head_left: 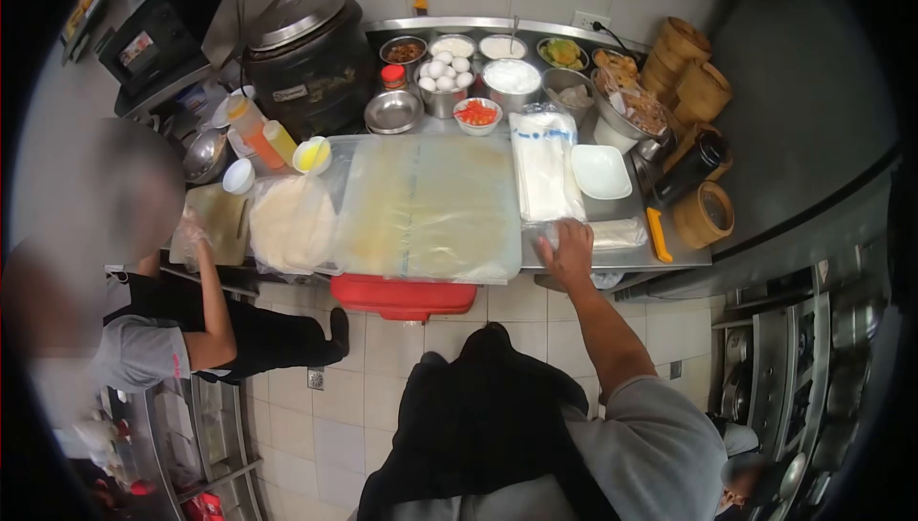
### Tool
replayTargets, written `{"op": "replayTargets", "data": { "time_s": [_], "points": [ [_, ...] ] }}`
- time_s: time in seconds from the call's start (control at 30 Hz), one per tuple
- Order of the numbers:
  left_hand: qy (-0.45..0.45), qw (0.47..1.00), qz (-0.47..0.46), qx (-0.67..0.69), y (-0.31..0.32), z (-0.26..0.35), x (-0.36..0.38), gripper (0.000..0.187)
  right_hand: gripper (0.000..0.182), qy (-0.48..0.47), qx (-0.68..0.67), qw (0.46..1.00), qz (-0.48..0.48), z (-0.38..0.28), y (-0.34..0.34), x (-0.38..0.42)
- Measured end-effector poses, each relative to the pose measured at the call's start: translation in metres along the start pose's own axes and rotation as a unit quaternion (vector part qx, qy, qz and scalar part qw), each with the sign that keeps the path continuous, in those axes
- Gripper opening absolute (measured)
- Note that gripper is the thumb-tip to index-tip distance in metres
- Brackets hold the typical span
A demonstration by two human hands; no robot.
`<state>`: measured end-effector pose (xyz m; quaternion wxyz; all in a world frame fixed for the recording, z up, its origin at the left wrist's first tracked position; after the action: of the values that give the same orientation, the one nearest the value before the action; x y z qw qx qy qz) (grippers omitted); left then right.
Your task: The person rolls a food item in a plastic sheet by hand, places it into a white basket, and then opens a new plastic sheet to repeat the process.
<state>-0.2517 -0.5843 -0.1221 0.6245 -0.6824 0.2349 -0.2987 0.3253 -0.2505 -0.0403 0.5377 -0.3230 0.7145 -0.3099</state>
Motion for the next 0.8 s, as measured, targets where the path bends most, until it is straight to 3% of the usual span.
{"op": "replayTargets", "data": {
  "time_s": [0.43, 0.8],
  "points": [
    [0.006, 1.0, -0.008, 0.02, -0.012, -0.013, -0.009, 0.044, 0.04, -0.01, 0.018, 0.999, 0.042, -0.009, 0.003, 0.001],
    [-0.042, 0.999, -0.01, 0.016, -0.016, -0.023, 0.024, 0.045, 0.041, -0.003, -0.029, 0.998, 0.061, -0.002, 0.007, 0.002]
  ]
}}
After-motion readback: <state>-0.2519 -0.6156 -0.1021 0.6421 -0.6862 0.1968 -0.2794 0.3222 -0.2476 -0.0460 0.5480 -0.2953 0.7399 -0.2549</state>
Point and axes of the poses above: each hand's wrist, its own x-axis away from the middle knuckle, its own y-axis out of the palm, z = x × y, the point moved 1 cm from there along -x, towards the middle knuckle, and after that the axes turned 7 degrees about z, right-handed, at the moved point
